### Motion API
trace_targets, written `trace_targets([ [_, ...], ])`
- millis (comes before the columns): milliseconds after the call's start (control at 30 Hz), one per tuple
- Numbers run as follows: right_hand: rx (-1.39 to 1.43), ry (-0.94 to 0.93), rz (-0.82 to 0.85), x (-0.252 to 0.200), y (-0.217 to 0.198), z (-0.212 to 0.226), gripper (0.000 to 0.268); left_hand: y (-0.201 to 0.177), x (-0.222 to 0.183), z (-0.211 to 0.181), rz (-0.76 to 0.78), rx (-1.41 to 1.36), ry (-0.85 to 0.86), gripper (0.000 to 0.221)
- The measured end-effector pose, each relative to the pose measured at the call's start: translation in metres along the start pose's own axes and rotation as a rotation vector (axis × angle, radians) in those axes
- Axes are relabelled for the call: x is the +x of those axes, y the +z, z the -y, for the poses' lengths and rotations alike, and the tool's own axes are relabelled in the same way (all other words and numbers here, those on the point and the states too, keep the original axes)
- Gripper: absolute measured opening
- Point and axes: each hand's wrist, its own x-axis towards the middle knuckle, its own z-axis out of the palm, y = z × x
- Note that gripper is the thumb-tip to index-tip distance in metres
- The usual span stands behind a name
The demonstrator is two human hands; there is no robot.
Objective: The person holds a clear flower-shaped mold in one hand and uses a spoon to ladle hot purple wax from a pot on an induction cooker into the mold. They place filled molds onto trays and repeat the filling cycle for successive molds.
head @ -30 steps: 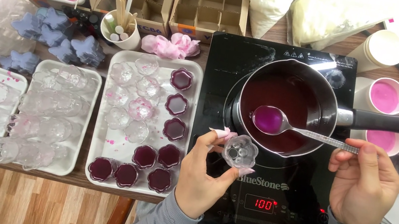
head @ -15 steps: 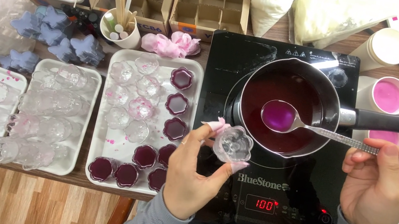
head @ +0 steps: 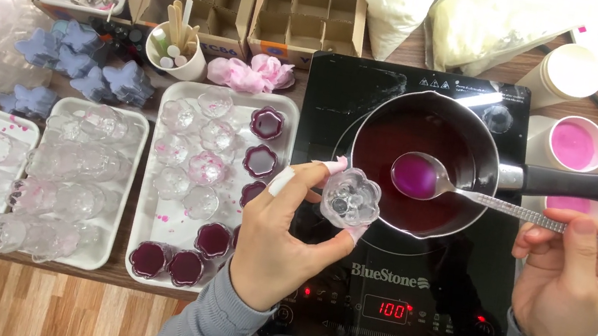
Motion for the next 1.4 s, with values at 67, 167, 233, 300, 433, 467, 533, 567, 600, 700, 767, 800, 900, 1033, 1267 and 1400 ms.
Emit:
trace_targets([
  [67, 0.056, 0.016, -0.024, 0.002, -0.004, -0.001, 0.024, 0.002, 0.004, -0.001, 0.002, 0.000, 0.011, 0.062],
  [167, 0.110, 0.021, -0.045, 0.004, -0.013, 0.000, 0.025, 0.003, 0.008, -0.002, 0.003, -0.002, 0.057, 0.061],
  [233, 0.109, 0.003, -0.039, 0.007, -0.015, 0.004, 0.026, 0.003, 0.014, -0.005, 0.001, -0.005, 0.099, 0.061],
  [300, 0.168, -0.001, -0.063, 0.012, -0.012, 0.011, 0.025, 0.002, 0.020, -0.009, 0.024, 0.031, 0.113, 0.061],
  [433, 0.063, -0.039, -0.053, 0.017, -0.043, 0.002, 0.024, 0.007, 0.030, -0.006, 0.055, 0.055, 0.123, 0.062],
  [467, 0.067, 0.000, -0.045, 0.019, -0.052, 0.000, 0.025, 0.010, 0.031, -0.003, 0.046, 0.065, 0.175, 0.061],
  [533, 0.071, 0.039, -0.039, 0.021, -0.061, -0.001, 0.026, 0.015, 0.033, 0.000, 0.039, 0.074, 0.228, 0.060],
  [567, 0.058, 0.033, -0.029, 0.021, -0.061, -0.001, 0.026, 0.017, 0.034, -0.001, 0.040, 0.088, 0.224, 0.059],
  [600, 0.044, 0.028, -0.018, 0.022, -0.061, 0.000, 0.026, 0.020, 0.035, -0.001, 0.041, 0.103, 0.220, 0.058],
  [700, 0.004, 0.013, 0.013, 0.024, -0.058, 0.004, 0.026, 0.028, 0.037, 0.002, 0.079, 0.087, 0.198, 0.060],
  [767, -0.015, 0.005, 0.029, 0.026, -0.055, 0.007, 0.027, 0.031, 0.039, -0.001, 0.091, 0.069, 0.179, 0.068],
  [800, -0.034, -0.003, 0.045, 0.027, -0.054, 0.009, 0.027, 0.033, 0.040, -0.003, 0.104, 0.051, 0.159, 0.077],
  [900, -0.025, -0.008, 0.047, 0.022, -0.034, 0.019, 0.028, 0.035, 0.040, -0.004, 0.115, 0.018, 0.134, 0.090],
  [1033, -0.082, -0.021, 0.049, 0.016, -0.040, 0.015, 0.029, 0.038, 0.038, 0.000, 0.112, 0.043, 0.143, 0.095],
  [1267, -0.188, -0.222, 0.107, -0.002, -0.054, 0.005, 0.037, 0.038, 0.035, 0.002, 0.099, 0.039, 0.159, 0.092],
  [1400, -0.345, -0.467, 0.132, -0.012, -0.054, 0.003, 0.045, 0.034, 0.033, -0.002, 0.106, 0.030, 0.156, 0.088],
])
